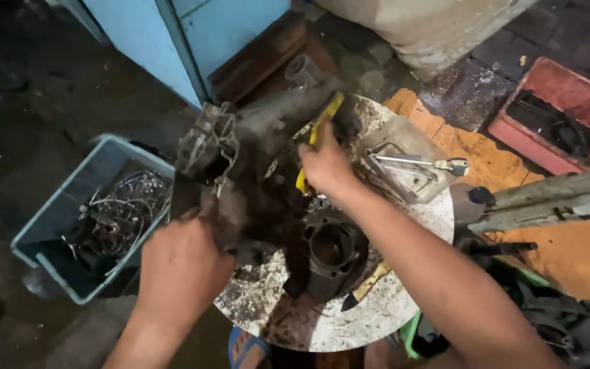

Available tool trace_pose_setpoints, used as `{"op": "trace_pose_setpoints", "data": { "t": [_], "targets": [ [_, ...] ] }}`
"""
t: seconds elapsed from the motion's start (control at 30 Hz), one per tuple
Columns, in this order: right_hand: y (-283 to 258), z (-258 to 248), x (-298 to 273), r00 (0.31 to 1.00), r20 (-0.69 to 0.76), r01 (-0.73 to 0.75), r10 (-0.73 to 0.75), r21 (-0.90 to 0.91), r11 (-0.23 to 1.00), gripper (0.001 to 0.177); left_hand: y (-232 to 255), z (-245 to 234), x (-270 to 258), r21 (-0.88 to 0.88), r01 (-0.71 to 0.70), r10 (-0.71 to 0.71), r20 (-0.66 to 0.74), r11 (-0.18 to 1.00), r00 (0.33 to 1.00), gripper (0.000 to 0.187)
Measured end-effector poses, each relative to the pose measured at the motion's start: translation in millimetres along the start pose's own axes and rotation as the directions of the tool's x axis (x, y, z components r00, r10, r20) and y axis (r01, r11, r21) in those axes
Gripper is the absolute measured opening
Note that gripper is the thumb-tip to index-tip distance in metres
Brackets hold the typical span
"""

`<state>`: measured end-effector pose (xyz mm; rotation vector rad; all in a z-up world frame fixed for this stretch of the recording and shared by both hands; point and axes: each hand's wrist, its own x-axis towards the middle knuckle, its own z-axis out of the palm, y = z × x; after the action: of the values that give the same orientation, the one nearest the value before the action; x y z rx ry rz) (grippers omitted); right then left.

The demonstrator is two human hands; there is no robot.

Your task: The person scrubs a dirty engine block with a yellow brush, focusing on the crevices and surfaces. They pour a liquid from a plastic bottle onto the part to aid cleaning and continue scrubbing the engine block thoroughly.

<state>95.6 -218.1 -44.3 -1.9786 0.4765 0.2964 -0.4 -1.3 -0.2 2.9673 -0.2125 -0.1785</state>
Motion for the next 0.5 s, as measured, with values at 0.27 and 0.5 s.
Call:
{"op": "trace_pose_setpoints", "data": {
  "t": [0.27,0.5],
  "targets": [
    [16.0,-13.4,34.4,0.995,-0.1,-0.014,0.016,0.017,1.0,0.076,0.0,-6.7,0.6,-0.003,0.011,-0.011,0.034,1.0,0.999,0.034],
    [6.6,-22.5,13.6,0.999,-0.028,-0.042,0.044,0.063,0.997,0.07,2.5,-7.0,-2.3,-0.044,0.022,-0.021,0.029,0.999,0.999,0.043]
  ]
}}
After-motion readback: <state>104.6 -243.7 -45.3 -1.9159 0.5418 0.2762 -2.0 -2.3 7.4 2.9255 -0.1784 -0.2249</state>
